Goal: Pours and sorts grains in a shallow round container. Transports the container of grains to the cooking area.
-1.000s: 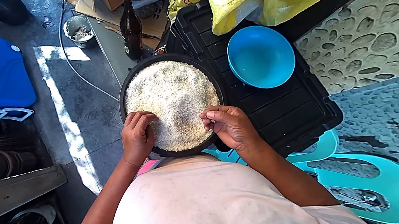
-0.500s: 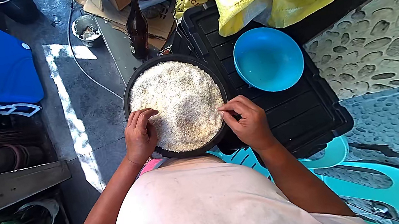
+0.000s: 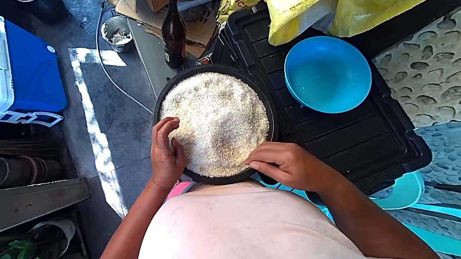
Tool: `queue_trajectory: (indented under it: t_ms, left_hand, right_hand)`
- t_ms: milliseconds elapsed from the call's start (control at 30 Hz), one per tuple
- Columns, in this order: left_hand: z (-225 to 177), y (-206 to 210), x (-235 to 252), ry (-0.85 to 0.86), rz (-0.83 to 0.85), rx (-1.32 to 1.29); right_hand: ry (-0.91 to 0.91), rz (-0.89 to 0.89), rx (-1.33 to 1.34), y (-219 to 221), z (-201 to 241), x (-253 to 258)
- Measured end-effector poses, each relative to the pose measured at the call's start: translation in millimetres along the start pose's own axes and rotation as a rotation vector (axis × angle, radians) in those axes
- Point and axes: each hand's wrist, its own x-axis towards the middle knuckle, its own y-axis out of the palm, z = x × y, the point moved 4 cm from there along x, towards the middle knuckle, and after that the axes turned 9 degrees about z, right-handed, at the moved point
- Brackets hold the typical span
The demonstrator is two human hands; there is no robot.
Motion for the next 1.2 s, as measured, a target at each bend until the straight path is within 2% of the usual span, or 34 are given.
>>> queue_trajectory:
  t_ms: [67,133,300,433,600,700,967,1200]
  left_hand:
    - [0,0,0,-0.003,0.008,0.008]
    - [0,0,0,-0.003,0.002,0.014]
    - [-1,0,0,-0.015,0.015,0.066]
    - [-6,1,5,0.004,0.112,0.093]
    - [-5,3,5,-0.004,0.134,0.110]
    - [-5,3,5,-0.009,0.120,0.122]
    - [-6,0,3,-0.020,0.018,0.078]
    - [-3,0,0,0.018,-0.054,0.094]
  right_hand:
    - [-0.065,0.116,0.074,14,1,20]
    - [-0.072,0.162,0.018,25,-2,42]
    - [-0.089,0.115,-0.091,16,-13,90]
    - [-0.076,0.033,-0.115,-4,-15,113]
    - [-0.078,-0.199,-0.130,-47,-8,104]
    - [0.002,-0.199,-0.234,-57,-12,85]
    - [0.120,-0.198,-0.287,-28,-29,51]
    - [0.045,-0.260,-0.281,-19,-19,71]
